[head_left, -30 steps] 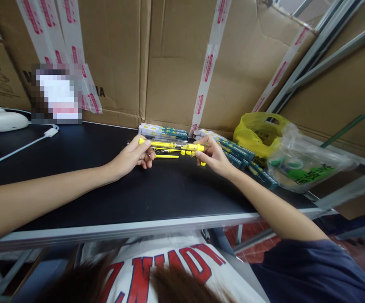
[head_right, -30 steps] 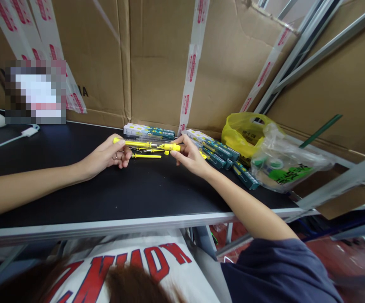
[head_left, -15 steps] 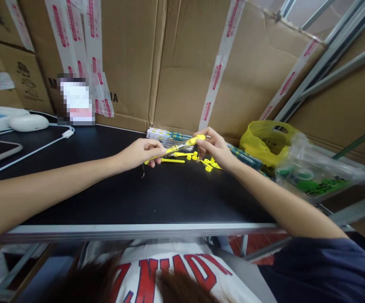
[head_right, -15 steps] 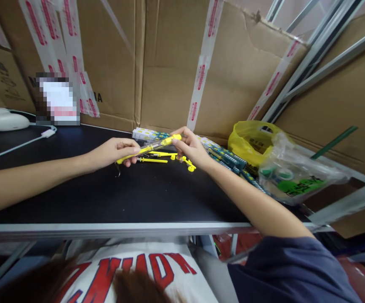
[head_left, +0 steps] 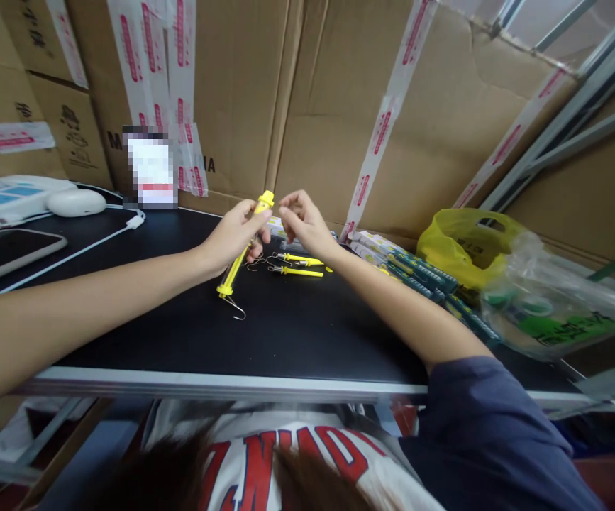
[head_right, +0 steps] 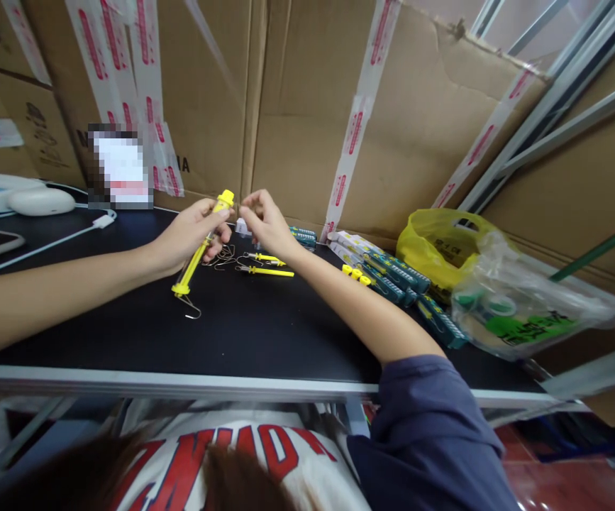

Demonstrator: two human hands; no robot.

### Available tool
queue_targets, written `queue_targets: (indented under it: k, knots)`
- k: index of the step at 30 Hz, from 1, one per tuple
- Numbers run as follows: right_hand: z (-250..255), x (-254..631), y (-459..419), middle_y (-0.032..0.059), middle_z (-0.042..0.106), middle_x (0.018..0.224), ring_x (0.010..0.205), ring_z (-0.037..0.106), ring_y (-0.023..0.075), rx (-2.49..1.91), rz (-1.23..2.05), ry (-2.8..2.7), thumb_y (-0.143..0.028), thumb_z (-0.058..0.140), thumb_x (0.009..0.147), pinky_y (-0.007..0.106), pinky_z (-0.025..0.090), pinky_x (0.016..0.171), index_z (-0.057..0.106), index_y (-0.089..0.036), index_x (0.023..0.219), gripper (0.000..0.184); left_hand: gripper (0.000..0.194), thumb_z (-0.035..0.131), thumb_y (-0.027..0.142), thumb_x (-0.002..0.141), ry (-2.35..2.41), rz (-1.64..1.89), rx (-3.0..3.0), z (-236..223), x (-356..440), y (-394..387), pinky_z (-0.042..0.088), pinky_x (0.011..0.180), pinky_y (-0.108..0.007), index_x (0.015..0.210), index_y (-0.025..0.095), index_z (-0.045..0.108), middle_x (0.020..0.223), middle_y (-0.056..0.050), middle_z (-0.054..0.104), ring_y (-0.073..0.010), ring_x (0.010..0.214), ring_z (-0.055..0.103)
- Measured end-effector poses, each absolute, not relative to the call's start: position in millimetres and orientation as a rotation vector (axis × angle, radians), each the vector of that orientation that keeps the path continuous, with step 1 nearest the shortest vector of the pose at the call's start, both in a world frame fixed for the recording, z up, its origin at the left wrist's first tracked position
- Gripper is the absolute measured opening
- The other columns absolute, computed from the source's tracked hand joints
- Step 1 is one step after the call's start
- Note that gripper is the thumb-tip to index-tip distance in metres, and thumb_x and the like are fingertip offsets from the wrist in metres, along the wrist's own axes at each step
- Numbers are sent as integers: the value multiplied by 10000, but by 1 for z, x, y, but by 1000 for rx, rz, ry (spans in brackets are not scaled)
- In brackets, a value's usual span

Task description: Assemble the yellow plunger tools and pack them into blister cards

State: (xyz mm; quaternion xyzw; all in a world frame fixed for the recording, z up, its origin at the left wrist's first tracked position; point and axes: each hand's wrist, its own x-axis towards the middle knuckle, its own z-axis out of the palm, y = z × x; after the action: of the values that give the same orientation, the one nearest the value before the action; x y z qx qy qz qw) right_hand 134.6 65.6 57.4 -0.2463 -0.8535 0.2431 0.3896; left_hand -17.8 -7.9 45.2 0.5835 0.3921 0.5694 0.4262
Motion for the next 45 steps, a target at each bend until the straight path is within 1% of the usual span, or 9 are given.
queue_targets:
  k: [4, 9, 17, 23, 30, 35, 40, 43, 45]
  knots:
    - [44, 135, 64, 9, 541, 763, 688, 465, 115, -670, 52, -2573, -147, 529, 826, 254, 370, 660, 511, -161, 827, 23, 107, 436, 277, 951, 1021, 1421, 1430, 50, -19, -8, 299, 290, -161, 997, 188, 472, 576, 78, 513, -40, 301, 406]
    - [47, 138, 57, 64, 630, 842, 731, 512, 144, -880, -266, -2825, -193, 560, 810, 259, 316, 637, 625, -149, 822, 80, 87, 464, 278, 936, 1014, 1343, 1473, 44, -17, -6, 303, 287, -157, 941, 191, 462, 582, 69, 534, -43, 308, 423]
    - [53, 140, 62, 29, 650, 762, 603, 482, 96, -1083, -47, -2975, -254, 636, 776, 236, 281, 559, 678, -146, 831, 129, 115, 522, 285, 906, 1075, 1186, 1481, 35, -15, -4, 335, 286, -157, 891, 194, 453, 618, 58, 545, -44, 326, 440]
    - [58, 136, 48, 47, 656, 735, 567, 464, 110, -1050, -72, -3020, -348, 566, 820, 251, 279, 542, 670, -145, 804, 229, 156, 548, 310, 894, 1081, 1191, 1482, 34, -15, -5, 335, 290, -160, 874, 191, 450, 626, 51, 554, -43, 332, 444]
    - [58, 135, 43, 56, 685, 772, 618, 518, 123, -1109, -87, -3026, -196, 607, 710, 245, 299, 553, 689, -141, 797, 132, 152, 539, 304, 902, 1068, 1167, 1499, 33, -13, -7, 332, 292, -156, 864, 191, 446, 622, 52, 551, -40, 334, 444]
    - [57, 136, 44, 30, 645, 701, 580, 486, 115, -1136, -38, -3056, -216, 626, 667, 248, 299, 538, 670, -144, 768, 132, 151, 537, 296, 901, 1065, 1127, 1526, 32, -13, -7, 333, 289, -154, 849, 187, 446, 648, 44, 552, -32, 335, 433]
    - [73, 142, 42, 22, 577, 646, 595, 471, 123, -1213, -37, -2949, -265, 598, 701, 256, 306, 555, 607, -148, 712, 118, 158, 538, 306, 901, 1049, 1155, 1516, 32, -13, -7, 324, 294, -150, 857, 190, 442, 634, 46, 550, -30, 333, 419]
    - [92, 166, 38, -10, 510, 611, 576, 440, 101, -1203, 203, -2838, -215, 580, 714, 238, 330, 543, 532, -160, 666, 87, 163, 547, 317, 897, 1045, 1184, 1501, 32, -13, -6, 324, 295, -156, 870, 195, 442, 625, 50, 549, -34, 332, 417]
    - [100, 192, 30, -29, 470, 602, 542, 452, 88, -1106, 746, -2799, -194, 542, 735, 217, 375, 513, 493, -172, 672, 82, 181, 562, 336, 887, 1038, 1190, 1504, 31, -14, -5, 327, 295, -162, 869, 197, 447, 636, 45, 555, -39, 339, 428]
